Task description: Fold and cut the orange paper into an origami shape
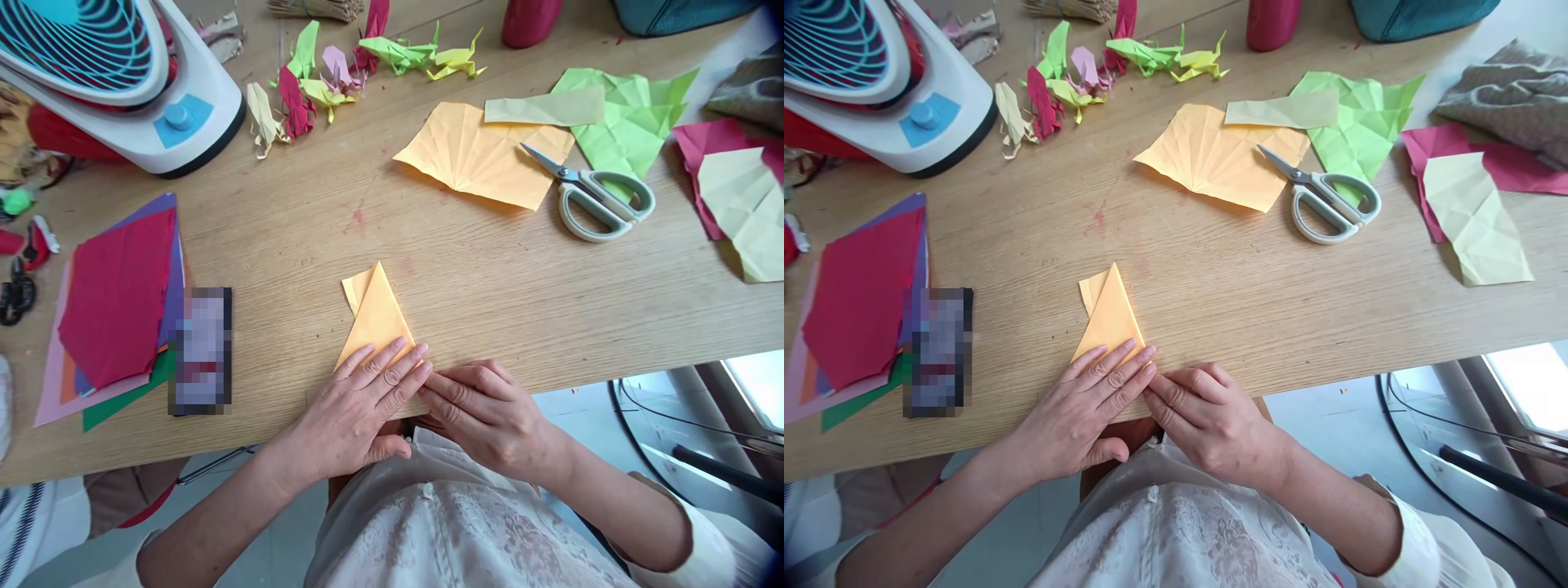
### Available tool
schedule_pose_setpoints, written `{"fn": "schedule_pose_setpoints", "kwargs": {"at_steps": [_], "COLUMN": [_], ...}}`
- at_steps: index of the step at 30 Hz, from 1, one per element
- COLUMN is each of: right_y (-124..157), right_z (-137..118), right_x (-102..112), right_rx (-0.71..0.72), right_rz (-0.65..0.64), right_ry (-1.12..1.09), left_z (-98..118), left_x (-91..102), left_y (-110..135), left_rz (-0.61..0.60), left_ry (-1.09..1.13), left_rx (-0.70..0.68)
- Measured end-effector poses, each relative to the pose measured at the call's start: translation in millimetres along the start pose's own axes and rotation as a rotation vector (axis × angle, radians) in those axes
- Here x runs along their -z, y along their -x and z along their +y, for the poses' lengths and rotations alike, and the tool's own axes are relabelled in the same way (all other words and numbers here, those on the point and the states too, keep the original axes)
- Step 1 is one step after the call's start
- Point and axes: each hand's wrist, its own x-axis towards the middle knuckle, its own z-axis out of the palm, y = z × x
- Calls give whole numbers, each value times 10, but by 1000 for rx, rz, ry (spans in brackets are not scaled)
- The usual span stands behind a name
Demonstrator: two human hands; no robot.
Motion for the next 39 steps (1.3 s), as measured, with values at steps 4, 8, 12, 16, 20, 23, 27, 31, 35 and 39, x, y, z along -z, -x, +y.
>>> {"fn": "schedule_pose_setpoints", "kwargs": {"at_steps": [4, 8, 12, 16, 20, 23, 27, 31, 35, 39], "right_y": [8, 19, 15, 18, 30, 27, 7, -3, -3, -19], "right_z": [-3, -4, -6, -7, -9, -14, -24, -35, -40, -34], "right_x": [1, 7, 6, -16, -39, -42, -36, -30, -24, -21], "right_rx": [5, 1, -4, -7, -17, -18, -25, -32, -28, -23], "right_rz": [0, -2, -2, 19, 26, 32, 50, 51, 57, 56], "right_ry": [-2, -3, -7, -35, -46, -55, -72, -77, -75, -60], "left_z": [3, 54, 79, 52, 30, 17, -36, -112, -179, -273], "left_x": [12, 31, 31, 16, 16, 24, 34, 36, 24, 6], "left_y": [3, 6, -12, -49, -93, -122, -167, -231, -299, -374], "left_rz": [-26, -53, -47, -32, -49, -59, -74, -84, -78, -67], "left_ry": [-64, -100, -114, -100, -79, -62, -44, -31, 2, 15], "left_rx": [-5, 13, 45, 68, 92, 102, 116, 131, 135, 131]}}
